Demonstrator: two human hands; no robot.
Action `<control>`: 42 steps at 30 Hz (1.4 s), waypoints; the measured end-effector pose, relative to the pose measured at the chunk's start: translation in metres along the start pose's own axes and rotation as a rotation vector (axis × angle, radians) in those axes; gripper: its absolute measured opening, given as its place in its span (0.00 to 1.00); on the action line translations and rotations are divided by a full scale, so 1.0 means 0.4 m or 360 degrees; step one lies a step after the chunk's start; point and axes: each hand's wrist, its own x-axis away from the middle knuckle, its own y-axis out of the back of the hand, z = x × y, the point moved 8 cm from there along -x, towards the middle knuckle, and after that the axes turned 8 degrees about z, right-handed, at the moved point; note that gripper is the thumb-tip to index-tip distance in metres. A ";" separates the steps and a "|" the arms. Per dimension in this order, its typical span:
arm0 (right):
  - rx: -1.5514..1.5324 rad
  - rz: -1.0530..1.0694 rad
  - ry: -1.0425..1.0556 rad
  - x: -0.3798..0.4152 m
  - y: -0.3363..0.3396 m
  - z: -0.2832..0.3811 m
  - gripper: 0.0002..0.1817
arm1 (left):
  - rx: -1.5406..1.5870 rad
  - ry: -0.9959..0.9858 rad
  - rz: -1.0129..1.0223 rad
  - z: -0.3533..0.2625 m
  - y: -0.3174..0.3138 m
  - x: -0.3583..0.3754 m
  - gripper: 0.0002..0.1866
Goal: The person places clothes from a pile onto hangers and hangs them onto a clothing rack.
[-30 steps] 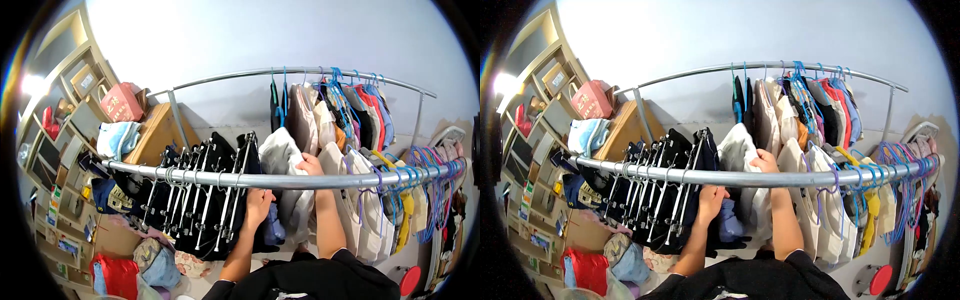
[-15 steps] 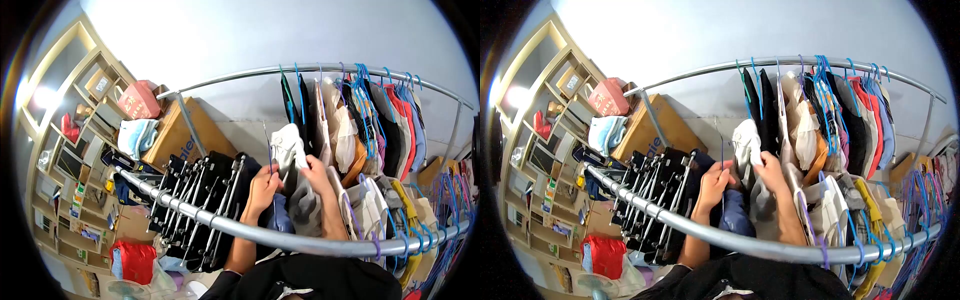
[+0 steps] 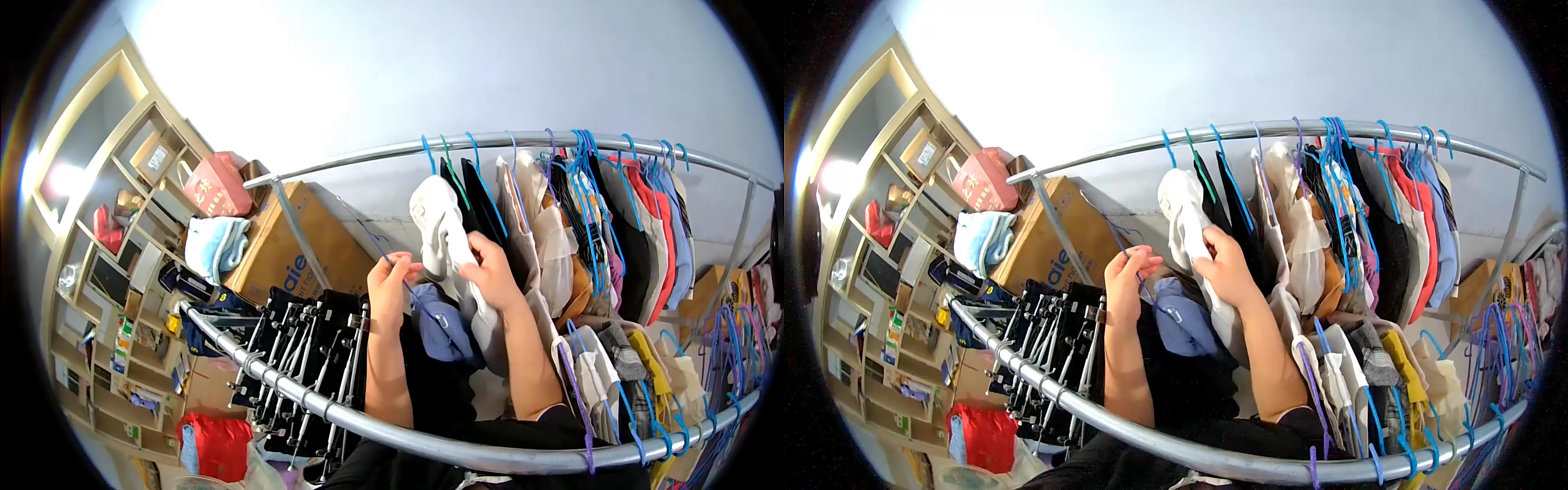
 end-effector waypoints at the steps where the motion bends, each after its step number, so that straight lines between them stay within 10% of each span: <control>1: -0.0026 -0.0045 0.0032 -0.017 0.006 -0.006 0.09 | 0.0035 0.0007 0.0041 0.008 0.001 -0.003 0.05; 16: 0.0547 -0.0013 -0.0268 -0.012 -0.070 -0.261 0.27 | -0.0366 0.0073 0.0273 -0.019 -0.063 -0.158 0.17; 25: 0.0363 -0.0288 -0.0198 0.109 -0.062 -0.189 0.14 | -0.1747 0.0102 0.0042 0.159 0.061 -0.381 0.24; 30: 0.0270 -0.0327 -0.0239 0.178 -0.054 -0.182 0.11 | -0.1630 0.0179 -0.0144 0.202 0.033 -0.262 0.26; 35: 0.0385 -0.0401 -0.0176 0.251 -0.045 -0.131 0.11 | -0.1748 -0.0785 -0.0818 0.071 -0.046 -0.072 0.28; 42: 0.0395 -0.0524 -0.0133 0.358 -0.064 -0.050 0.07 | -0.1042 -0.1240 -0.0270 0.011 -0.237 0.110 0.20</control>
